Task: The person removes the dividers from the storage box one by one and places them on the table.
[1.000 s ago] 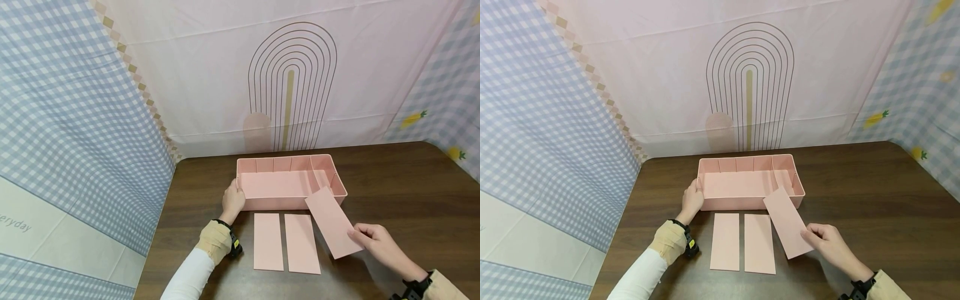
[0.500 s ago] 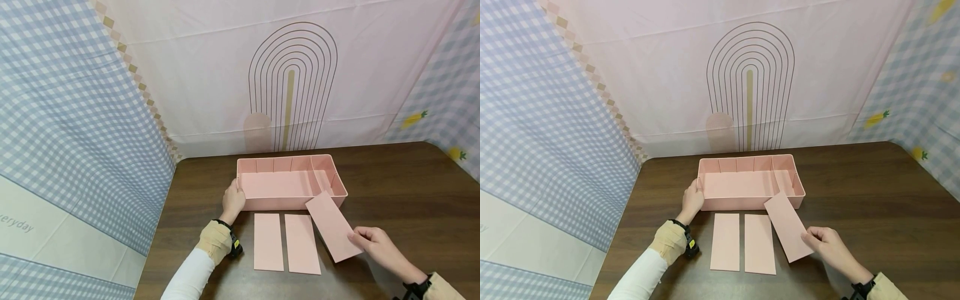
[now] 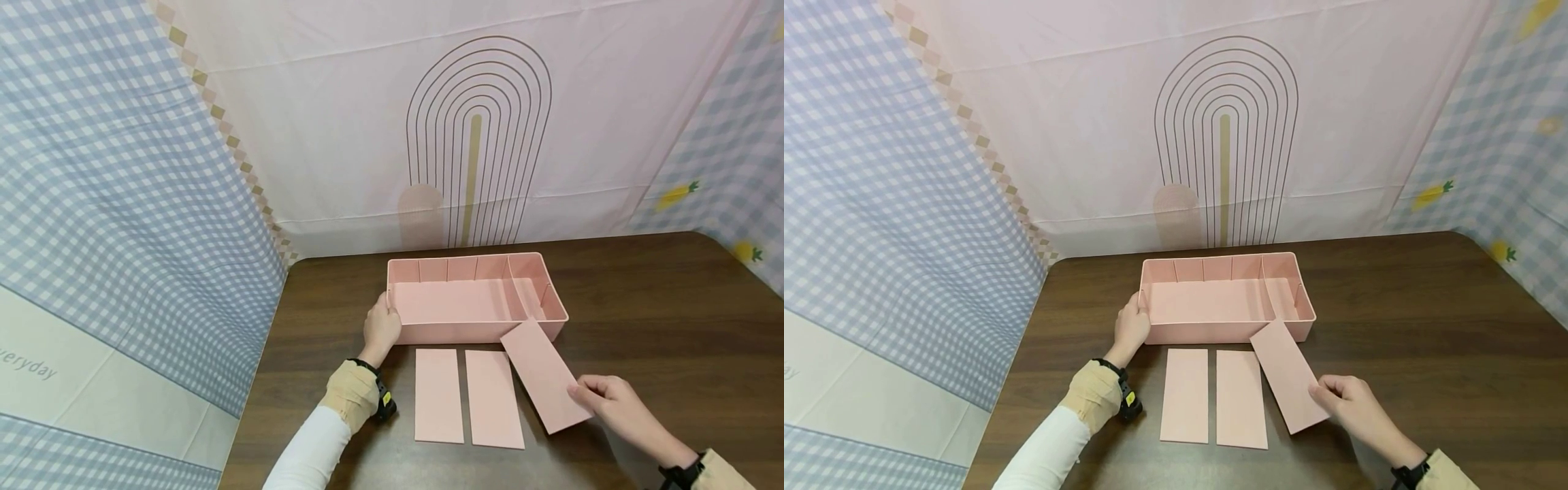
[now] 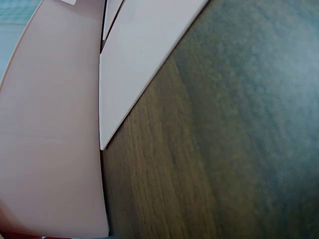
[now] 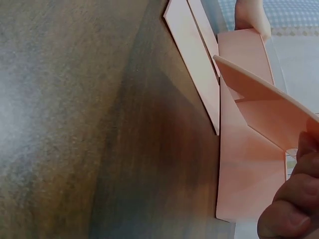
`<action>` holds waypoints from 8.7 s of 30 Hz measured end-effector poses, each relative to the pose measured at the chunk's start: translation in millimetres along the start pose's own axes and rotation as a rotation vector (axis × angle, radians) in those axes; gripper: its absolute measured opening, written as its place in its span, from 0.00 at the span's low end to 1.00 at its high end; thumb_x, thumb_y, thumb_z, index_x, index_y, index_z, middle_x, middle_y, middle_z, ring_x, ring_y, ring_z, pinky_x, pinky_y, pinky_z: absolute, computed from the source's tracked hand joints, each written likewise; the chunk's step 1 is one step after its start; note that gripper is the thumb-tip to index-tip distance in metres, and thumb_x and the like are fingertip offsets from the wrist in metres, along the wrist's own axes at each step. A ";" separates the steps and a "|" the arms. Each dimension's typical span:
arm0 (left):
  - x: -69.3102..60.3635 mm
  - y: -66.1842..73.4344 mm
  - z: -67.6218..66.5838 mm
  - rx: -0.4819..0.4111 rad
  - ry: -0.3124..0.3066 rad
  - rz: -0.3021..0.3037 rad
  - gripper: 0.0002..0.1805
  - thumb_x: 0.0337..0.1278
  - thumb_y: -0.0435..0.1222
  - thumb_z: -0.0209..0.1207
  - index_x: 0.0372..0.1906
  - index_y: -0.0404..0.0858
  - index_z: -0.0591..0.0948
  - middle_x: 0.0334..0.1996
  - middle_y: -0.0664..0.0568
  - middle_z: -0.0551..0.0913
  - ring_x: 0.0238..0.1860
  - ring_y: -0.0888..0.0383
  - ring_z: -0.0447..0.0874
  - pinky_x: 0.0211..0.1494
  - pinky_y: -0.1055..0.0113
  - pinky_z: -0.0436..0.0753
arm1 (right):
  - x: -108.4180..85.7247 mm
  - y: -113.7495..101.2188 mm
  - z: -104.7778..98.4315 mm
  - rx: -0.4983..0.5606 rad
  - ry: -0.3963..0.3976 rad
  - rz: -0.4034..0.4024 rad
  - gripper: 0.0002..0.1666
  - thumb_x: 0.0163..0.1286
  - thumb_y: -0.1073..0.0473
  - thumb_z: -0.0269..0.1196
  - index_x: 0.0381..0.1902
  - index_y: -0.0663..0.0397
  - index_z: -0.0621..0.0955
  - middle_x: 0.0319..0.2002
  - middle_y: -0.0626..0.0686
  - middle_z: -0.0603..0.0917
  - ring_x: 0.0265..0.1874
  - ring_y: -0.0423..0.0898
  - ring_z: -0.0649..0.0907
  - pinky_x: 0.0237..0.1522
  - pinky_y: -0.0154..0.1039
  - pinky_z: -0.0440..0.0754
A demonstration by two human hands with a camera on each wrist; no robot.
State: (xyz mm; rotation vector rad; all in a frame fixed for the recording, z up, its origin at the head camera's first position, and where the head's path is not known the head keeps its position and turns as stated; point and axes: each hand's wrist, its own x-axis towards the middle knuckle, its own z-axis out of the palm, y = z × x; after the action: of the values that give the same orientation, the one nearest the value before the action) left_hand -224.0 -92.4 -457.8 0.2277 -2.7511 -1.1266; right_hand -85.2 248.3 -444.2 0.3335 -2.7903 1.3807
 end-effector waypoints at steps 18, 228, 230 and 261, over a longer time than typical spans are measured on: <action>0.4 0.2 0.4 0.001 -0.007 -0.024 0.21 0.59 0.34 0.40 0.58 0.37 0.69 0.50 0.41 0.77 0.48 0.43 0.76 0.46 0.49 0.74 | -6.5 5.3 5.1 -0.035 -0.012 0.050 0.22 0.61 0.61 0.56 0.10 0.54 0.62 0.09 0.40 0.57 0.10 0.29 0.57 0.12 0.28 0.56; 3.2 0.0 0.9 -0.008 -0.034 -0.043 0.23 0.58 0.35 0.41 0.60 0.38 0.67 0.53 0.42 0.75 0.50 0.44 0.75 0.48 0.50 0.73 | 16.7 6.6 0.5 -0.430 -0.168 0.296 0.21 0.61 0.54 0.52 0.10 0.51 0.66 0.10 0.44 0.60 0.12 0.40 0.62 0.15 0.32 0.56; 3.1 -0.2 0.7 -0.009 -0.035 -0.044 0.23 0.58 0.35 0.40 0.60 0.38 0.67 0.53 0.42 0.75 0.50 0.44 0.75 0.48 0.50 0.73 | 18.0 5.9 0.7 -0.432 -0.157 0.289 0.21 0.61 0.54 0.52 0.10 0.51 0.66 0.09 0.44 0.60 0.11 0.40 0.62 0.15 0.32 0.56; 2.7 -0.5 0.8 -0.002 -0.030 -0.045 0.23 0.58 0.35 0.40 0.60 0.37 0.67 0.53 0.42 0.75 0.51 0.44 0.75 0.50 0.50 0.73 | 39.4 -9.9 0.3 -0.429 0.019 0.150 0.23 0.62 0.55 0.52 0.09 0.51 0.63 0.09 0.43 0.60 0.09 0.38 0.60 0.13 0.31 0.55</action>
State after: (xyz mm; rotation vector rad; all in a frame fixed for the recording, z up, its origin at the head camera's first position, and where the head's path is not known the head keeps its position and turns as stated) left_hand -226.8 -92.7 -458.5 0.2751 -2.7843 -1.1535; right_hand -121.7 234.9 -432.5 0.1019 -3.0404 0.7573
